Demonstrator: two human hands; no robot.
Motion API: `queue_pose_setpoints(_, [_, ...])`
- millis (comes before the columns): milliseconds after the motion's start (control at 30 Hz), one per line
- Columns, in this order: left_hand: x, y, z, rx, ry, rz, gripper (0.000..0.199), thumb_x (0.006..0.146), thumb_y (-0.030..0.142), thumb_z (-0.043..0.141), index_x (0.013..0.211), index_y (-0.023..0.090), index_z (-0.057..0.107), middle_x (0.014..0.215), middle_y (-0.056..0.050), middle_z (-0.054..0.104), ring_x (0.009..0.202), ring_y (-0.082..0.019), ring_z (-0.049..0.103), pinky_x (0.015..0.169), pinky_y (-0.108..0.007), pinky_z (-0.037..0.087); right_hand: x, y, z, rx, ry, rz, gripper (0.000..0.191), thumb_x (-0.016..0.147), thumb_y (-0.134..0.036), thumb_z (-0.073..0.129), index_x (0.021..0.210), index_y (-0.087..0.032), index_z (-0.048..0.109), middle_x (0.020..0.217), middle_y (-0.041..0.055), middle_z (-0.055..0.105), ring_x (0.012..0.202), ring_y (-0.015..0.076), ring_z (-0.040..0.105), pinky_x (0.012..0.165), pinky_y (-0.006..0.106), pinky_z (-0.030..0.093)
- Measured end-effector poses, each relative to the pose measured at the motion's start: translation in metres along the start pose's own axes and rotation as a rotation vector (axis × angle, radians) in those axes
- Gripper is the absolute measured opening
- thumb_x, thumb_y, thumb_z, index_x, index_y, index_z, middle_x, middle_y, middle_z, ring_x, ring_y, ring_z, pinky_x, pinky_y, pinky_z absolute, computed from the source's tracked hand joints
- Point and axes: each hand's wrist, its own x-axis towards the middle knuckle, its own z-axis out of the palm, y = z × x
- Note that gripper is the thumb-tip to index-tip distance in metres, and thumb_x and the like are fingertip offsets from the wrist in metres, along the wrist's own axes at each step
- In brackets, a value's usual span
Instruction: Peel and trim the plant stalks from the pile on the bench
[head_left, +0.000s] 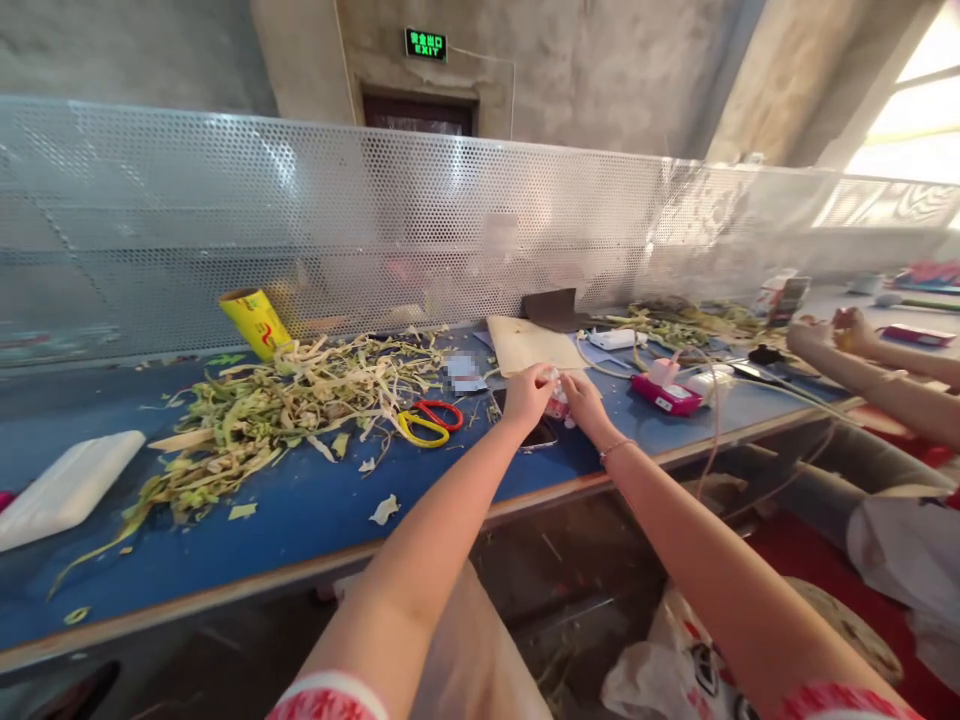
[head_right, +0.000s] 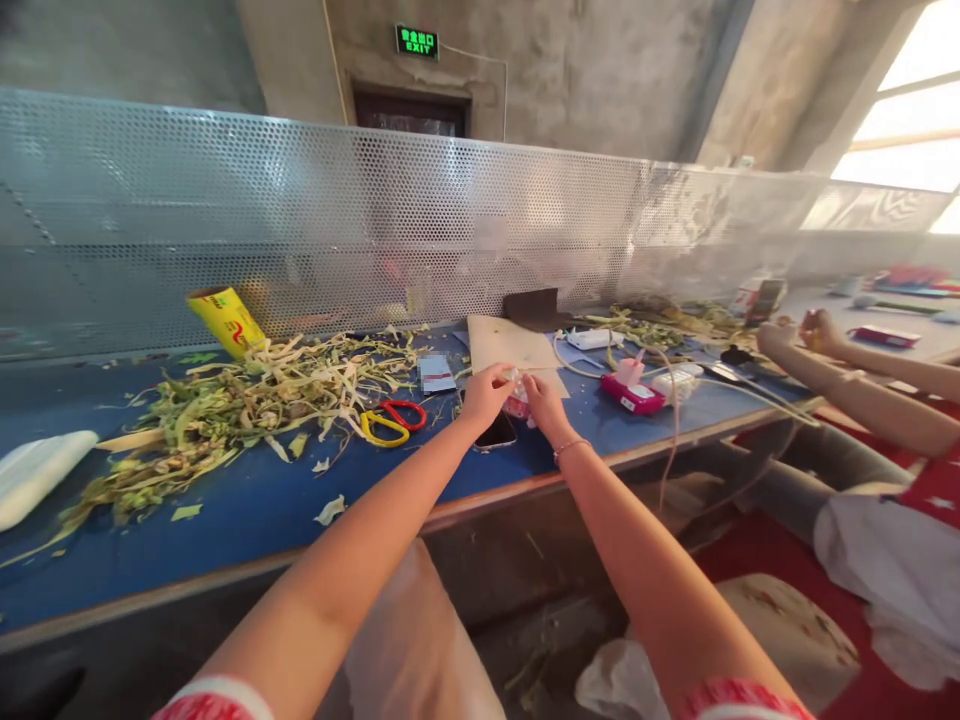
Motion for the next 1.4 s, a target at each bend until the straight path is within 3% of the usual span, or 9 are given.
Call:
queue_pose_setpoints(367, [-0.004, -0.002, 0.016, 0.361, 0.006, 0.075, 0.021, 0.079, 0.027, 0.051, 0.075, 0.012, 0.066, 0.077, -0.009, 0.060, 0.076, -0.016, 0.056, 0.075, -0.029, 0.043, -0.002, 0.001, -0.003, -0.005, -0.084, 0.066, 0.045, 0.081, -0.054, 0.024, 0.077, -0.017, 0.049, 0.046, -0.0042, 0.045, 0.031, 0.0082, 0.040, 0.041, 0.022, 0.034])
queue_pose_setpoints(533, [-0.019, 0.008, 0.006, 0.500, -0.010, 0.094, 0.036, 0.084, 0.034, 0.038, 0.090, 0.013, 0.066, 0.085, -0.012, 0.060, 0.086, -0.020, 0.056, 0.081, -0.033, 0.043, -0.002, 0.009, -0.002, -0.140, 0.042, -0.049, 0.048, 0.080, -0.054, 0.024, 0.072, -0.016, 0.053, 0.063, 0.0051, 0.057, 0.059, 0.0155, 0.054, 0.060, 0.028, 0.041])
queue_pose_setpoints(633, [-0.034, 0.021, -0.037, 0.532, 0.035, 0.214, 0.033, 0.083, 0.032, 0.041, 0.099, 0.014, 0.063, 0.092, -0.011, 0.060, 0.089, -0.019, 0.054, 0.081, -0.032, 0.042, -0.004, 0.009, -0.005, -0.207, 0.128, -0.143, 0.045, 0.081, -0.048, 0.026, 0.079, -0.015, 0.057, 0.075, 0.0101, 0.061, 0.074, 0.0201, 0.055, 0.071, 0.035, 0.042])
queue_pose_setpoints(800, [-0.054, 0.017, -0.172, 0.582, 0.130, 0.189, 0.020, 0.075, 0.013, 0.043, 0.072, 0.015, 0.063, 0.074, -0.007, 0.062, 0.071, -0.014, 0.053, 0.070, -0.029, 0.043, -0.013, -0.047, 0.011, -0.279, 0.370, -0.474, 0.029, 0.079, -0.035, 0.038, 0.090, -0.017, 0.058, 0.100, 0.0135, 0.057, 0.098, 0.0241, 0.049, 0.088, 0.044, 0.035])
queue_pose_setpoints(900, [-0.054, -0.014, -0.237, 0.625, -0.070, -0.091, 0.015, 0.058, 0.006, 0.055, 0.066, 0.016, 0.063, 0.068, -0.004, 0.062, 0.061, -0.013, 0.053, 0.061, -0.027, 0.041, -0.020, -0.105, 0.060, -0.183, -0.139, -0.487, 0.021, 0.078, -0.029, 0.040, 0.076, -0.019, 0.059, 0.082, 0.0082, 0.062, 0.077, 0.0190, 0.055, 0.072, 0.032, 0.042])
queue_pose_setpoints(967, [-0.053, -0.037, -0.257, 0.561, -0.271, -0.269, 0.017, 0.049, 0.007, 0.062, 0.062, 0.017, 0.063, 0.068, -0.002, 0.063, 0.060, -0.013, 0.054, 0.058, -0.025, 0.040, -0.023, -0.135, 0.102, -0.213, -0.474, -0.404, 0.022, 0.075, -0.032, 0.048, 0.058, -0.019, 0.054, 0.065, 0.0052, 0.060, 0.063, 0.0164, 0.053, 0.061, 0.027, 0.040])
queue_pose_setpoints(1100, [-0.058, -0.067, -0.253, 0.366, -0.390, -0.343, 0.013, 0.051, 0.023, 0.066, 0.057, 0.017, 0.057, 0.055, 0.002, 0.058, 0.052, -0.013, 0.052, 0.050, -0.023, 0.037, -0.025, -0.158, 0.167, -0.032, -0.828, -0.178, 0.036, 0.075, -0.046, 0.049, 0.052, -0.019, 0.045, 0.044, -0.0006, 0.048, 0.046, 0.0118, 0.047, 0.047, 0.023, 0.036])
queue_pose_setpoints(1267, [-0.065, -0.075, -0.236, 0.233, -0.355, -0.248, 0.007, 0.063, 0.020, 0.053, 0.058, 0.016, 0.055, 0.055, 0.000, 0.059, 0.053, -0.012, 0.053, 0.053, -0.023, 0.039, -0.025, -0.148, 0.190, 0.072, -0.537, -0.243, 0.036, 0.082, -0.039, 0.041, 0.051, -0.020, 0.041, 0.038, -0.0031, 0.040, 0.041, 0.0099, 0.044, 0.049, 0.022, 0.035])
queue_pose_setpoints(1400, [-0.067, -0.071, -0.229, 0.275, -0.165, -0.226, 0.006, 0.064, 0.016, 0.048, 0.059, 0.016, 0.052, 0.050, 0.002, 0.055, 0.047, -0.011, 0.050, 0.049, -0.022, 0.036, -0.029, -0.145, 0.190, 0.303, -0.455, -0.011, 0.028, 0.080, -0.046, 0.040, 0.069, -0.021, 0.042, 0.052, -0.0043, 0.047, 0.043, 0.0087, 0.047, 0.047, 0.021, 0.038])
